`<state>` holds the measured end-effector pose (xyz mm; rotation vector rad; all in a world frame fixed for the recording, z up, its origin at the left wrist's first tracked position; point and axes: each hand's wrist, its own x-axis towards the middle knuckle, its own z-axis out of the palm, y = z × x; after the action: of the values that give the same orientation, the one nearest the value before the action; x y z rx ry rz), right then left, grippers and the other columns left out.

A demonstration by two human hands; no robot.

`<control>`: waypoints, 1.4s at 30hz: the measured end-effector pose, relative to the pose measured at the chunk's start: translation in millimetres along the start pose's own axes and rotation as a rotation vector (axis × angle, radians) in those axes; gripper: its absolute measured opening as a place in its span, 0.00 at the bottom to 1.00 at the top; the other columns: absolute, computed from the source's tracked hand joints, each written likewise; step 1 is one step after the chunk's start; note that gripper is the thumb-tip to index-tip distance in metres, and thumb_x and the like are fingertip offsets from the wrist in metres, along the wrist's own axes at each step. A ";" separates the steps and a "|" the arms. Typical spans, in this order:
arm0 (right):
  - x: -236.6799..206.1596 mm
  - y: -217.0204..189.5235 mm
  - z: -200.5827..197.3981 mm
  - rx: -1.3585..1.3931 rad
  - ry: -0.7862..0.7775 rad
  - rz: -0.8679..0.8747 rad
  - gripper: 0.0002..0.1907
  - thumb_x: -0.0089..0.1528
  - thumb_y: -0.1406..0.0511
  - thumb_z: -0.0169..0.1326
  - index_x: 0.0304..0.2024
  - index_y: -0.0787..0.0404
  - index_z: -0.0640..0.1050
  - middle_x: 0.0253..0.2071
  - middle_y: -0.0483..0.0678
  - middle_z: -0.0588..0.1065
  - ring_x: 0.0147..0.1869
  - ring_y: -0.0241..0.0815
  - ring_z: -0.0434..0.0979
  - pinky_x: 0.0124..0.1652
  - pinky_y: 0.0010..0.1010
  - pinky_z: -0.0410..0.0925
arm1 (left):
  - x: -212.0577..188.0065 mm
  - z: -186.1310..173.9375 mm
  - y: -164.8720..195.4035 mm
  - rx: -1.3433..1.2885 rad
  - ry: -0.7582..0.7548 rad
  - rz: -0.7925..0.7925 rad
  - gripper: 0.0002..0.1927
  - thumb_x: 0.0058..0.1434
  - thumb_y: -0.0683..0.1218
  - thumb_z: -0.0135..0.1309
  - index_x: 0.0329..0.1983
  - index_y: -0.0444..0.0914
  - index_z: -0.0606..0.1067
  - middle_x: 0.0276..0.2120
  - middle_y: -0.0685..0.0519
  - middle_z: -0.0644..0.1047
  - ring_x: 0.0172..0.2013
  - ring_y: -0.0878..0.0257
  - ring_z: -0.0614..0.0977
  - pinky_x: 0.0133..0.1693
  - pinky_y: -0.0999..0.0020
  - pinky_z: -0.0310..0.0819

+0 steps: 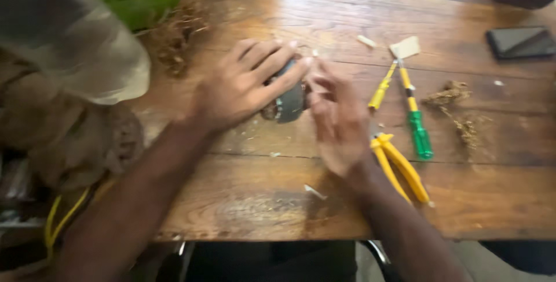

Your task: The person works on an electric motor stator at a wooden workbench, prying at the copper windings with a screwdriver and pulling pieces of copper wire out with pliers and by hand. They rotate the stator repeatedly to reach different sides and set extracted copper strands on the table.

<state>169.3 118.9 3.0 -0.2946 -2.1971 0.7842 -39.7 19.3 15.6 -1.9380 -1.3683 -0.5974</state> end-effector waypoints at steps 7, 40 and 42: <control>2.5 -24.0 5.7 0.061 -0.076 0.321 0.19 0.73 0.60 0.43 0.63 0.62 0.71 0.35 0.57 0.77 0.37 0.42 0.80 0.42 0.36 0.72 | 0.9 9.0 -7.0 -0.042 0.057 0.052 0.20 0.64 0.43 0.59 0.60 0.37 0.78 0.56 0.43 0.79 0.54 0.51 0.82 0.54 0.58 0.80; 34.8 25.2 -6.2 -0.265 -0.178 0.036 0.45 0.56 0.67 0.63 0.73 0.61 0.58 0.62 0.60 0.74 0.59 0.58 0.79 0.56 0.42 0.74 | 14.1 -4.0 10.3 -0.078 -0.371 -0.285 0.60 0.29 0.46 0.71 0.73 0.42 0.66 0.67 0.40 0.71 0.58 0.49 0.80 0.49 0.61 0.79; 32.3 31.2 -2.0 -0.308 -0.183 0.021 0.46 0.54 0.70 0.61 0.73 0.63 0.59 0.60 0.60 0.75 0.59 0.57 0.80 0.56 0.42 0.74 | 13.7 -1.1 7.7 -0.075 -0.381 -0.274 0.58 0.32 0.47 0.71 0.73 0.43 0.65 0.67 0.39 0.71 0.58 0.49 0.81 0.47 0.62 0.80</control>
<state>147.7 158.3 3.9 -0.4130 -2.4935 0.4970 -27.8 25.4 23.8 -2.0094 -1.8947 -0.4204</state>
